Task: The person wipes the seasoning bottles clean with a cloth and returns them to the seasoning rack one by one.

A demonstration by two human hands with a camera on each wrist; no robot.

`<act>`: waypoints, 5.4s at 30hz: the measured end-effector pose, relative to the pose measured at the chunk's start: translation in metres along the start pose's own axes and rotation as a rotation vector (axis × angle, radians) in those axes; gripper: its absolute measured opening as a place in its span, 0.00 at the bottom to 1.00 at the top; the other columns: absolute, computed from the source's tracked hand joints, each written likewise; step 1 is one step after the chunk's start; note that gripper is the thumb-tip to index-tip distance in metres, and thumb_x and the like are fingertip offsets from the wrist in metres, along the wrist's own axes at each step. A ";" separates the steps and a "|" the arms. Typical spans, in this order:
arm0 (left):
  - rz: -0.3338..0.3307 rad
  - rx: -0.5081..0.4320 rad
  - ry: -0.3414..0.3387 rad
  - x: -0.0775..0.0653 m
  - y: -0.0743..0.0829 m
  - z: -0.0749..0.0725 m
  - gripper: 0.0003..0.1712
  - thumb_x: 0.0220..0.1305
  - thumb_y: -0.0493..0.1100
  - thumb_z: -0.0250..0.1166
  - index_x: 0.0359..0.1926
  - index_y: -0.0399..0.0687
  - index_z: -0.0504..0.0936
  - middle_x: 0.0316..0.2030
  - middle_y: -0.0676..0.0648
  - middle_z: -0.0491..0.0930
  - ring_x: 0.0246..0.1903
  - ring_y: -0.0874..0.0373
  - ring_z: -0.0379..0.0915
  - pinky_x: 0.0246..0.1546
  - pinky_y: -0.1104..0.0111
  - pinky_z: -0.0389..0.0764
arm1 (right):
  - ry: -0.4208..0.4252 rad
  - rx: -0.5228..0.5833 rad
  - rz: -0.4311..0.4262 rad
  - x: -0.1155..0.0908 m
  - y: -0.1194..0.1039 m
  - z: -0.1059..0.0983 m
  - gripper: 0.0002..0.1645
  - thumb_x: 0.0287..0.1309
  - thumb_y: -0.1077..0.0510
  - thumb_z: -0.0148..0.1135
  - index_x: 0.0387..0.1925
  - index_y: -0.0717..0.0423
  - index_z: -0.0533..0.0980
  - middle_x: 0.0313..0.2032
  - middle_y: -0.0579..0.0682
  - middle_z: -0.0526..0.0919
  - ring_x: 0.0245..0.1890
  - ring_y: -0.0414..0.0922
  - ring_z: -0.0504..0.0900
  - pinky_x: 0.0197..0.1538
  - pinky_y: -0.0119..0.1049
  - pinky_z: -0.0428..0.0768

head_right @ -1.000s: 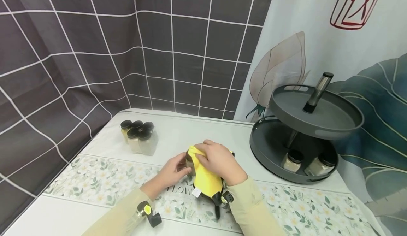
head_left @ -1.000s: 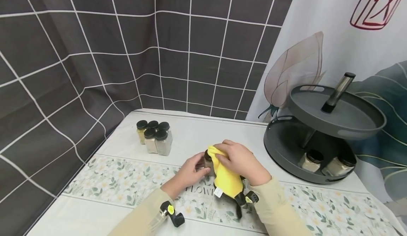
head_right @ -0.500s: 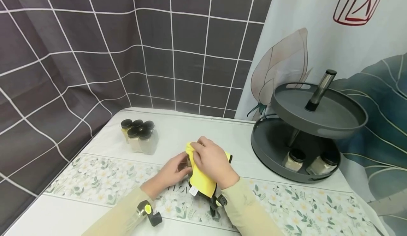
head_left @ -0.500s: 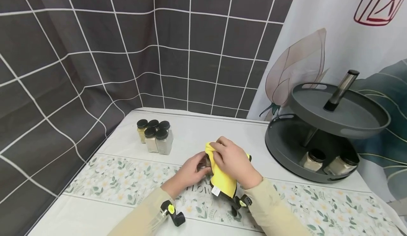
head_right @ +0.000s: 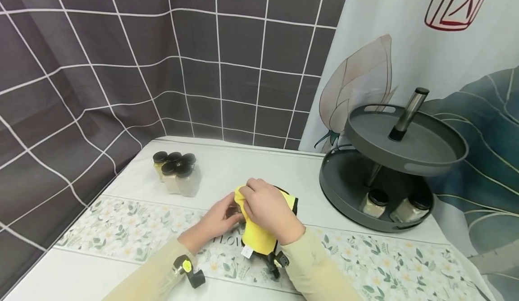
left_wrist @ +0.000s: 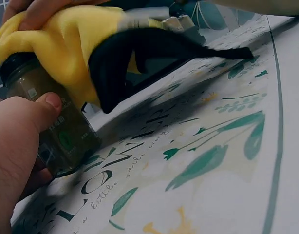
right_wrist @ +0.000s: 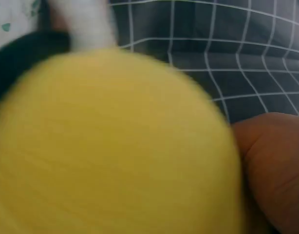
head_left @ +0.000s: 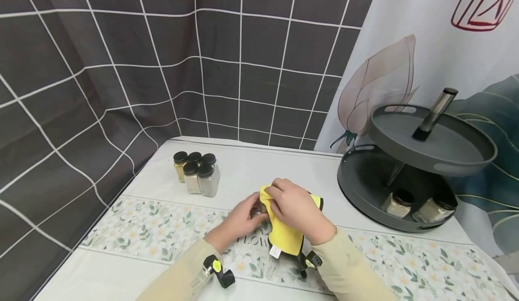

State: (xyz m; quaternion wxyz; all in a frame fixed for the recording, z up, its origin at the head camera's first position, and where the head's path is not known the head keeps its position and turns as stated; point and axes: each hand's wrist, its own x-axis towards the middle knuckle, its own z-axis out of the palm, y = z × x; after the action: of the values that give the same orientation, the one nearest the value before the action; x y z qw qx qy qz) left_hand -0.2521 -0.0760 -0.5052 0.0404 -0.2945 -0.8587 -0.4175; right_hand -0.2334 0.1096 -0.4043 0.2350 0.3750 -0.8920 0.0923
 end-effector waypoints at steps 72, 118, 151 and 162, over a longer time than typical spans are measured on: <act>-0.110 -0.066 -0.026 -0.001 -0.001 -0.005 0.30 0.59 0.57 0.61 0.61 0.60 0.64 0.52 0.55 0.72 0.50 0.64 0.70 0.52 0.70 0.72 | 0.067 0.955 0.533 -0.050 0.030 0.071 0.13 0.51 0.67 0.63 0.37 0.50 0.75 0.36 0.51 0.77 0.29 0.42 0.78 0.29 0.34 0.80; -0.162 -0.309 0.066 0.001 -0.002 -0.004 0.36 0.48 0.54 0.70 0.59 0.60 0.67 0.49 0.55 0.74 0.45 0.61 0.74 0.47 0.71 0.76 | 0.020 0.868 0.512 -0.053 0.038 0.077 0.11 0.51 0.61 0.66 0.37 0.45 0.78 0.37 0.46 0.79 0.31 0.40 0.78 0.32 0.32 0.80; -0.097 -0.178 0.079 0.002 0.001 -0.002 0.35 0.50 0.56 0.68 0.59 0.56 0.69 0.46 0.57 0.71 0.44 0.63 0.71 0.48 0.70 0.75 | -0.075 1.044 0.526 -0.047 0.033 0.048 0.09 0.53 0.66 0.63 0.38 0.59 0.76 0.35 0.55 0.78 0.28 0.45 0.79 0.31 0.35 0.81; -0.009 -0.643 -0.033 -0.003 0.019 -0.018 0.33 0.59 0.24 0.46 0.66 0.38 0.56 0.59 0.38 0.65 0.59 0.46 0.61 0.61 0.60 0.62 | -0.014 1.321 0.625 -0.061 0.055 0.077 0.16 0.49 0.59 0.67 0.40 0.60 0.74 0.39 0.58 0.77 0.34 0.50 0.80 0.36 0.41 0.82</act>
State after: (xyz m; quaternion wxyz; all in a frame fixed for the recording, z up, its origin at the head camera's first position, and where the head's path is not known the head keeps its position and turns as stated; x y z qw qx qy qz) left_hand -0.2427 -0.0817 -0.4815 -0.0704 -0.2950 -0.6846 -0.6628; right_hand -0.2628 0.1603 -0.5000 -0.0835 0.1672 -0.7170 0.6715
